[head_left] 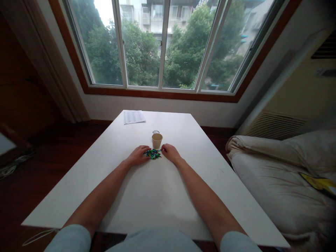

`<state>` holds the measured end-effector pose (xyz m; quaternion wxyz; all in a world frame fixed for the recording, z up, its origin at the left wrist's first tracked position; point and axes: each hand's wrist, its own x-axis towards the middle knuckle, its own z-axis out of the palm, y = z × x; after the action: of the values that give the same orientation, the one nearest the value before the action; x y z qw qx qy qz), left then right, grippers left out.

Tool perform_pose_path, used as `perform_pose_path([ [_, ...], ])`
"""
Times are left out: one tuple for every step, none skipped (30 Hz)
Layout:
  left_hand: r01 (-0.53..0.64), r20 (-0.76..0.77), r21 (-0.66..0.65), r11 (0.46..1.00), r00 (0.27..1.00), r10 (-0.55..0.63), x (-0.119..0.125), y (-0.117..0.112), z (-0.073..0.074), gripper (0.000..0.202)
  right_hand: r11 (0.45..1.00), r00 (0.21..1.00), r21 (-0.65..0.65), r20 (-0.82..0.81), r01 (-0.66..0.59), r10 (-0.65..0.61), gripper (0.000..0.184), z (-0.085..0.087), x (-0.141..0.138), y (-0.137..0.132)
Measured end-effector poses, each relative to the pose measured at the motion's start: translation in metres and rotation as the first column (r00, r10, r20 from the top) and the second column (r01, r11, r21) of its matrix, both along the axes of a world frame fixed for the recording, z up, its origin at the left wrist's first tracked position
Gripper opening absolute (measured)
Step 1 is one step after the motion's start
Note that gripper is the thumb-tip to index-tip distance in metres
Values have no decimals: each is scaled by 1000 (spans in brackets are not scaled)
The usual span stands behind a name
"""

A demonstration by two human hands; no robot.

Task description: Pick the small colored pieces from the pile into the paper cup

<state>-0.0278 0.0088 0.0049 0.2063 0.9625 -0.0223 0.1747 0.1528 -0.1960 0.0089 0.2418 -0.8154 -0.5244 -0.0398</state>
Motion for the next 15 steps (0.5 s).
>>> perform_pose_path([
  [-2,2,2,1000,1000,2,0,0,-1,51,1000,1000,8,4,3,-3,11,-1,-2,2],
  [-4,3,4,1000,1000,4,0,0,-1,50,1000,1000,12,4,3,-3,12,-2,-4,3],
  [-5,3,5,1000,1000,5,0,0,-1,50,1000,1000,16,1,2,-2,12,-3,-5,4],
  [-7,3,5,1000,1000,7,0,-1,-1,49,1000,1000,21,-2,4,-4,12,-3,-6,5],
  [-7,3,5,1000,1000,7,0,-1,-1,49,1000,1000,25,-6,7,-7,12,-4,-6,5],
  [-6,4,5,1000,1000,6,0,-1,0,49,1000,1000,28,-9,11,-10,13,-4,-7,5],
  [-3,4,7,1000,1000,3,0,-1,0,49,999,1000,31,-10,16,-16,13,-4,-7,5],
  [-2,5,10,1000,1000,2,0,-1,0,49,999,1000,34,-9,24,-23,13,-5,-8,5],
  [-1,6,14,1000,1000,1,0,-1,-1,50,999,1000,34,-7,31,-30,13,-5,-8,5],
  [-1,9,19,1000,1000,1,0,-1,-1,50,999,999,34,-6,36,-36,12,-4,-9,5],
  [0,12,24,1000,1000,0,0,-1,-2,50,999,999,32,-6,42,-42,12,-4,-10,5],
  [0,17,29,1000,1000,-1,1,-1,-2,50,999,999,29,-7,45,-45,13,-4,-11,5],
  [0,22,33,999,1000,-1,1,-1,-3,49,999,999,24,-8,45,-45,13,-4,-12,6],
  [0,24,36,999,1000,-1,1,-1,-3,48,999,999,20,-8,42,-42,14,-4,-13,6],
  [0,24,38,999,1000,0,2,-1,-3,47,999,999,18,-5,36,-36,14,-4,-14,6],
])
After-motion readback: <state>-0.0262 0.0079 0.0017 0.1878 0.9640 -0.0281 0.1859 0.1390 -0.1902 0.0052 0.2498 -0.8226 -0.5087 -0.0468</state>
